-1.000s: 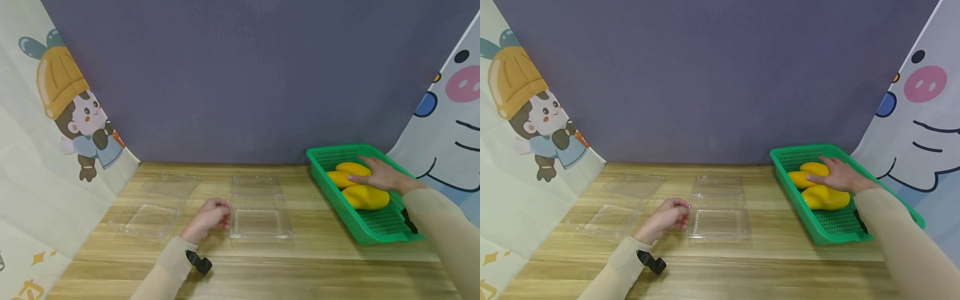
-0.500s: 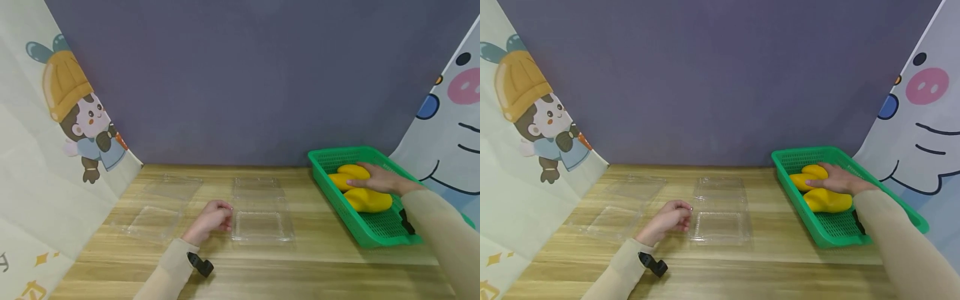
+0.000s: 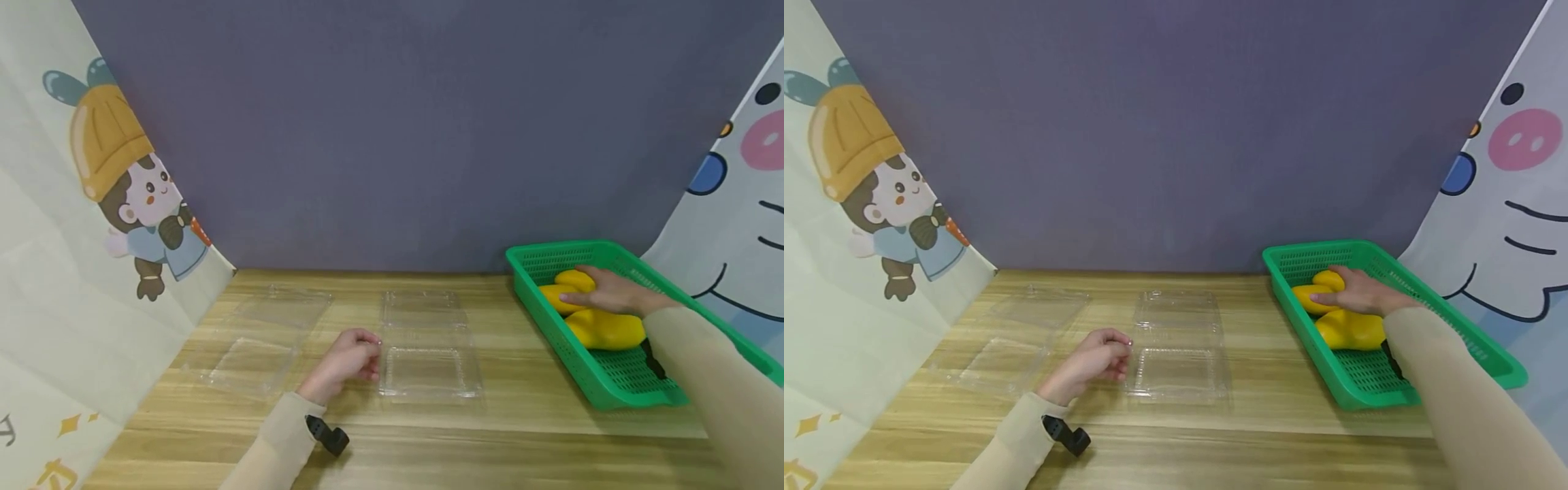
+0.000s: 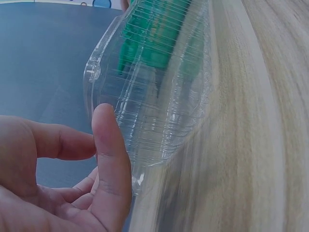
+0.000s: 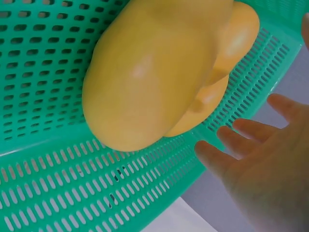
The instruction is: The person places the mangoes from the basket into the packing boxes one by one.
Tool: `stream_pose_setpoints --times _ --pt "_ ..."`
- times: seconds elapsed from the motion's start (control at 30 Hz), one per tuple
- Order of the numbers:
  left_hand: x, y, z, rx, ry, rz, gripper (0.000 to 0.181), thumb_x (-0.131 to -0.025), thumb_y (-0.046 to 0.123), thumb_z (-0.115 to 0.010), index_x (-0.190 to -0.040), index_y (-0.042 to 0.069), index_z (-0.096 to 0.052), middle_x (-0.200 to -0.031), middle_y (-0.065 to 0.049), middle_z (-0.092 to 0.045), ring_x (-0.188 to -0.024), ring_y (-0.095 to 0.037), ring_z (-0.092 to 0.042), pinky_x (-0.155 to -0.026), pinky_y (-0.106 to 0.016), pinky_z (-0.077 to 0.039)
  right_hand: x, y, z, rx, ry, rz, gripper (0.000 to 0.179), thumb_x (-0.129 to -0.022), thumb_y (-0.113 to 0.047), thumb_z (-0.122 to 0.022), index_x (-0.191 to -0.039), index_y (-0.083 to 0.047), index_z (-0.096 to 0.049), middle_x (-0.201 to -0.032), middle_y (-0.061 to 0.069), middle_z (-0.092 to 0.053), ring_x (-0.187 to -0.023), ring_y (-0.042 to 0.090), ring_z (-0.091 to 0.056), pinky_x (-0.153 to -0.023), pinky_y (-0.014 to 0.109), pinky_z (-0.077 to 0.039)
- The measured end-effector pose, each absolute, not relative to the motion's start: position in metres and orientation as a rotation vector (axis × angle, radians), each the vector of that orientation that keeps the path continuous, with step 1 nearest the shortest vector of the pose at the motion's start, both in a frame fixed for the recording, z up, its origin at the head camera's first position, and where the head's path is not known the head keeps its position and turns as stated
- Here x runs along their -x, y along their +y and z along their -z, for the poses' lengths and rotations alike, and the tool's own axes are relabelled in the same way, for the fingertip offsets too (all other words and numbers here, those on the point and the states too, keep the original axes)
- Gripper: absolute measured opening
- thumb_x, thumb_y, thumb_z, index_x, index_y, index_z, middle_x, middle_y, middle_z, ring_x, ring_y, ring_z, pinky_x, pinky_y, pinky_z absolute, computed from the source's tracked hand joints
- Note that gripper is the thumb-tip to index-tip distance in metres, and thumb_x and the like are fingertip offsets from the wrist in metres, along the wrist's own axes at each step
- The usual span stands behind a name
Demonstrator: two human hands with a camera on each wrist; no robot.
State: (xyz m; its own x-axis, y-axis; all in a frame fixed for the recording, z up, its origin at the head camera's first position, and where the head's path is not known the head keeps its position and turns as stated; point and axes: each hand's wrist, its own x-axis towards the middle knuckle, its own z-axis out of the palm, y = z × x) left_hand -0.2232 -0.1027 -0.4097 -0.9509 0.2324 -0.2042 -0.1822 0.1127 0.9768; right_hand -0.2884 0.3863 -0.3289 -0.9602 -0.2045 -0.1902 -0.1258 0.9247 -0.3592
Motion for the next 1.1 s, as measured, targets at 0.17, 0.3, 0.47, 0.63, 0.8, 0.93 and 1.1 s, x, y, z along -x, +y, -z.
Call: stream_pose_setpoints --times 0.17,0.3,0.47,0.63,0.8,0.93,1.1 --pt "0.223 -0.103 0.409 -0.06 2.091 -1.896 0.024 -0.095 -0.001 -0.053 -0.117 -0.012 -0.052 -0.078 -0.01 -0.056 -0.065 -0.018 -0.057 -0.057 -0.028 -0.057 0.291 0.387 0.333 0.253 2.857 0.504 0.101 -0.096 -0.06 -0.057 -0.154 0.013 -0.017 -0.149 0.049 -0.019 -0.131 0.069 -0.022 -0.1 0.082 -0.026" --pt "0.223 -0.103 0.409 -0.052 2.094 -1.895 0.025 -0.095 -0.001 -0.054 -0.118 -0.012 -0.052 -0.08 -0.01 -0.057 -0.065 -0.018 -0.057 -0.058 -0.028 -0.058 0.292 0.39 0.335 0.245 2.846 0.521 0.101 -0.096 -0.059 -0.058 -0.154 0.014 -0.016 -0.149 0.05 -0.018 -0.131 0.07 -0.019 -0.1 0.082 -0.025" --pt "0.224 -0.102 0.409 -0.053 2.093 -1.896 0.025 -0.095 -0.001 -0.054 -0.118 -0.011 -0.052 -0.081 -0.01 -0.057 -0.066 -0.018 -0.057 -0.059 -0.028 -0.058 0.294 0.391 0.338 0.247 2.839 0.499 0.101 -0.097 -0.059 -0.057 -0.154 0.014 -0.017 -0.149 0.049 -0.017 -0.131 0.071 -0.019 -0.1 0.082 -0.025" --pt "0.224 -0.102 0.41 -0.05 2.093 -1.894 0.025 -0.095 -0.001 -0.054 -0.118 -0.011 -0.052 -0.081 -0.01 -0.057 -0.066 -0.018 -0.057 -0.058 -0.028 -0.058 0.3 0.386 0.344 0.261 2.838 0.45 0.103 -0.096 -0.063 -0.056 -0.154 0.013 -0.019 -0.152 0.046 -0.017 -0.132 0.069 -0.021 -0.1 0.082 -0.026" --pt "0.225 -0.102 0.41 -0.046 2.097 -1.9 0.024 -0.095 -0.001 -0.054 -0.118 -0.011 -0.052 -0.081 -0.011 -0.057 -0.066 -0.018 -0.057 -0.058 -0.028 -0.058 0.306 0.381 0.348 0.265 2.841 0.435 0.101 -0.097 -0.063 -0.054 -0.154 0.012 -0.02 -0.153 0.044 -0.017 -0.133 0.068 -0.022 -0.101 0.081 -0.026" --pt "0.225 -0.102 0.411 -0.056 2.088 -1.897 0.024 -0.097 0.0 -0.053 -0.118 -0.011 -0.052 -0.08 -0.01 -0.056 -0.066 -0.018 -0.057 -0.058 -0.028 -0.058 0.307 0.38 0.35 0.256 2.82 0.43 0.101 -0.097 -0.063 -0.053 -0.154 0.013 -0.019 -0.152 0.045 -0.017 -0.133 0.068 -0.024 -0.101 0.08 -0.028" --pt "0.225 -0.102 0.41 -0.061 2.083 -1.9 0.025 -0.097 0.0 -0.053 -0.119 -0.011 -0.051 -0.08 -0.01 -0.056 -0.065 -0.018 -0.057 -0.057 -0.027 -0.057 0.311 0.378 0.351 0.253 2.81 0.439 0.101 -0.097 -0.062 -0.054 -0.154 0.014 -0.02 -0.151 0.046 -0.018 -0.134 0.067 -0.022 -0.103 0.08 -0.027"
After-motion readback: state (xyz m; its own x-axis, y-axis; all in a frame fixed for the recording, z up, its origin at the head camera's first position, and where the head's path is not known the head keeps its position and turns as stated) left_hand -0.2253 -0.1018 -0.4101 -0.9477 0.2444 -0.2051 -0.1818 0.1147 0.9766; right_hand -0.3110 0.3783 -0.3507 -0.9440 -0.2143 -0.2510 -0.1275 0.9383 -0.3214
